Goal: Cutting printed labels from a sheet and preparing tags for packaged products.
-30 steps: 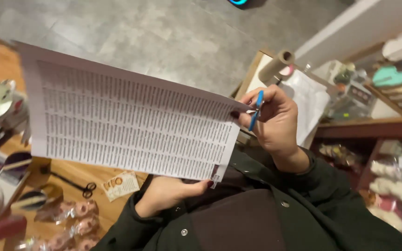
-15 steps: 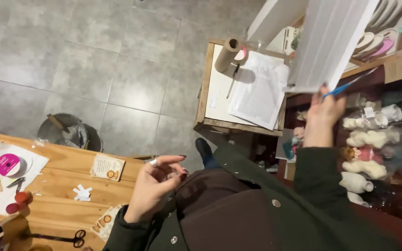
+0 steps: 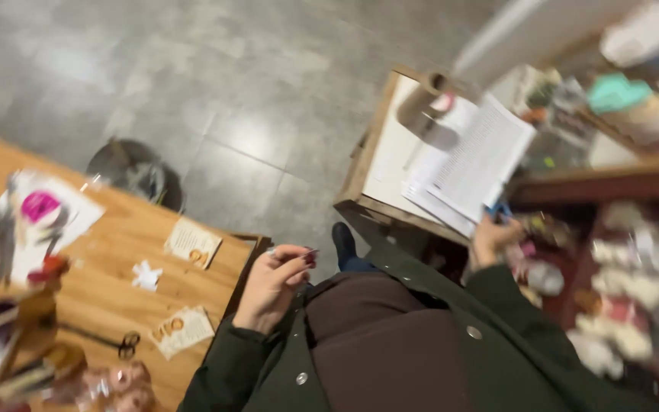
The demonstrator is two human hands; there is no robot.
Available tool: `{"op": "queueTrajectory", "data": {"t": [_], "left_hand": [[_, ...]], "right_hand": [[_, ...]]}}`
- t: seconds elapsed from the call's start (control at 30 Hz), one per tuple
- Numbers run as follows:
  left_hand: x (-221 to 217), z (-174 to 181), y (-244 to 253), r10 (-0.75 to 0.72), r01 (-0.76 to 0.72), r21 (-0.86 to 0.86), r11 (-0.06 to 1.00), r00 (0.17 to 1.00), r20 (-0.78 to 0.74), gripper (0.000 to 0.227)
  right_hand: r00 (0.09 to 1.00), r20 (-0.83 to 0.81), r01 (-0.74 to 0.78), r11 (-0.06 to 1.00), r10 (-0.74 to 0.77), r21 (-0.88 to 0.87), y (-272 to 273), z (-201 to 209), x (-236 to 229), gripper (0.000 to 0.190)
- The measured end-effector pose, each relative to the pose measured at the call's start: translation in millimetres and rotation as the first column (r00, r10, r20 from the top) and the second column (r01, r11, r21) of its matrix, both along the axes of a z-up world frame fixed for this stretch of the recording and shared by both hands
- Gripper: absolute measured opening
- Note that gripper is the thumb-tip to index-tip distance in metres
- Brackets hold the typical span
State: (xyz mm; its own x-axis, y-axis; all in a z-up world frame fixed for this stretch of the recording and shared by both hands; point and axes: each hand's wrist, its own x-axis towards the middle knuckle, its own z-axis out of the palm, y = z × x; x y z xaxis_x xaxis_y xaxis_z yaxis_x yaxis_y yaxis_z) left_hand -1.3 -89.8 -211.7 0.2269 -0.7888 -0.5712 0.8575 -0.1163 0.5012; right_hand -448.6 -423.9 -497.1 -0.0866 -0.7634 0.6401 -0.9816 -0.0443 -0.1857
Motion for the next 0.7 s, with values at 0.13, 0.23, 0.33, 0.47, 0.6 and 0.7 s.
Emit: {"op": "queueTrajectory", "data": {"t": [0.13,0.23,0.33,0.47,0.6,0.7], "left_hand": [[-16.0,6.9,2.7,0.129,-0.132,0.049,0.990,0.989,0.073,0.016],[-27.1,6.2,5.4,0.237,-0.251,0.071,0.965,0.958,0.160,0.021],[-35.2,5.1,14.2,0.352,-0.386,0.084,0.919,0.897,0.268,0.022],[-38.0,14.2,40.8,0.476,-0.552,0.124,0.824,0.795,0.377,0.016],[-29.8,18.3,76.3,0.570,-0.664,0.151,0.732,0.718,0.399,0.014],[-21.4,13.8,105.4,0.603,-0.700,0.137,0.701,0.684,0.411,0.012]], "right_hand": [[0.968,0.080,-0.236,0.971,0.239,-0.042,-0.5,92.5,68.3,0.042],[0.531,0.747,-0.729,0.665,0.401,0.161,4.1,146.4,148.4,0.033],[0.162,0.968,-0.985,0.089,0.193,0.147,32.2,214.3,254.0,0.023],[0.142,0.971,-0.799,-0.601,-0.191,-0.001,113.8,302.2,373.0,0.023],[0.335,0.881,-0.624,-0.779,-0.334,-0.058,183.1,296.4,424.9,0.021],[0.298,0.892,-0.648,-0.758,-0.341,-0.074,220.2,278.0,440.4,0.026]]}}
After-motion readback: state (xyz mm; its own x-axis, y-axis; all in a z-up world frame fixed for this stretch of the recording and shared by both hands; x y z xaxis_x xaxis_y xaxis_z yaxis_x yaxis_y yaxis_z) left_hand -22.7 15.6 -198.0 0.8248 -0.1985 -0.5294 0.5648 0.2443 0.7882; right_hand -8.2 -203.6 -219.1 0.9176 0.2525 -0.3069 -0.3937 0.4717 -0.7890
